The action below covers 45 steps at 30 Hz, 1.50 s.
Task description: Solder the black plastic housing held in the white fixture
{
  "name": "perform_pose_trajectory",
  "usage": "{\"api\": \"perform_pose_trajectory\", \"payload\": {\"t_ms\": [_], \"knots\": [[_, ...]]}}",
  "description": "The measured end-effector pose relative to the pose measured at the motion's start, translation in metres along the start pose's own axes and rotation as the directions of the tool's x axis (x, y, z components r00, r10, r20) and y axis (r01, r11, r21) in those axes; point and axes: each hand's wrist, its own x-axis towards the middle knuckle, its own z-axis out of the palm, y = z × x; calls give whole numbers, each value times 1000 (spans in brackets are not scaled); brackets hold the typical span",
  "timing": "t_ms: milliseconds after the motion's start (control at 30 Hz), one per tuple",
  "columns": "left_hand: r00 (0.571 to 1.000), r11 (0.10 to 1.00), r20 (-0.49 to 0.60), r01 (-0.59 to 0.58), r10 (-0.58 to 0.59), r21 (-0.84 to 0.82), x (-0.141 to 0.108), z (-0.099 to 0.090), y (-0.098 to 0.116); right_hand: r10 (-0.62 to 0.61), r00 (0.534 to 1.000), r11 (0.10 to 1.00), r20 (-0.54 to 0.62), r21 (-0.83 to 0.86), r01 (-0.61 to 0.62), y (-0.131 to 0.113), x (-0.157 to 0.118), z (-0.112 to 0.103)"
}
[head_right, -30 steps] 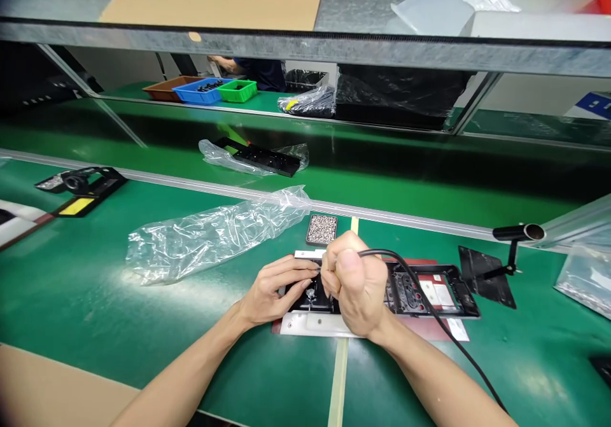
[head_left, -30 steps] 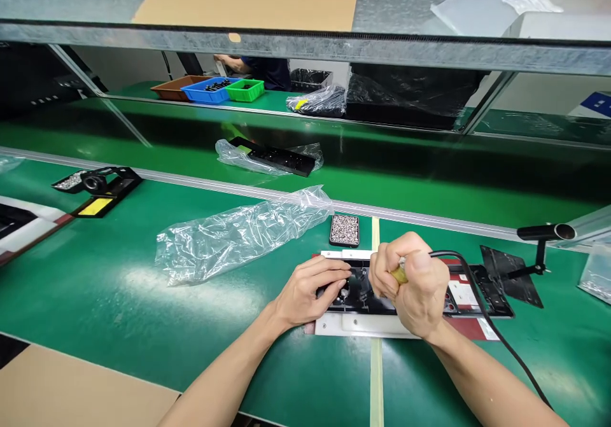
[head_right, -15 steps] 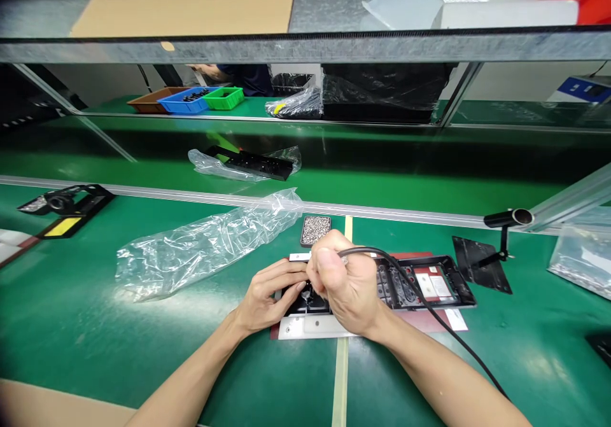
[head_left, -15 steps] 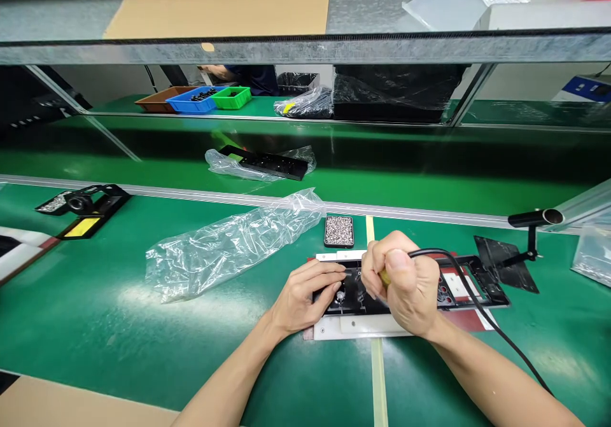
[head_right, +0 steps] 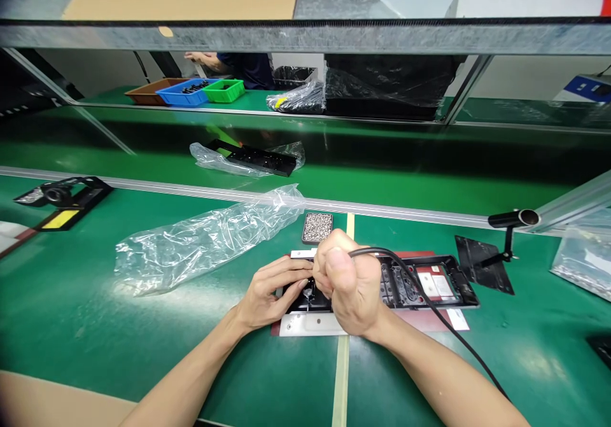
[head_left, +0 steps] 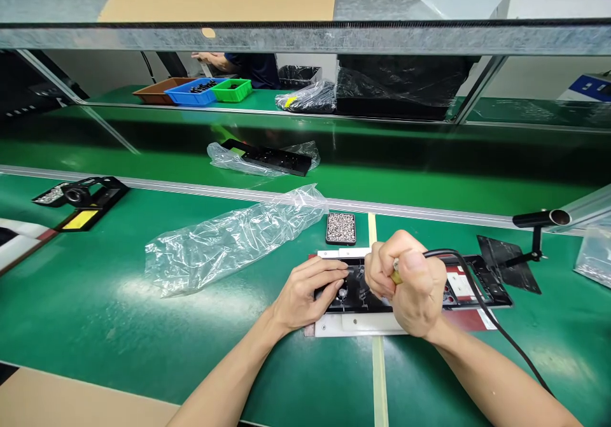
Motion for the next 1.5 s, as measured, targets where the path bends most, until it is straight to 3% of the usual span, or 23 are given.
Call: {"api": "perform_pose_trajectory", "payload": {"t_ms": [1500], "knots": [[999, 1000, -39, -11, 11, 3, 3, 1, 2, 20, 999, 1000, -24, 7, -20, -4, 2, 2]]}}
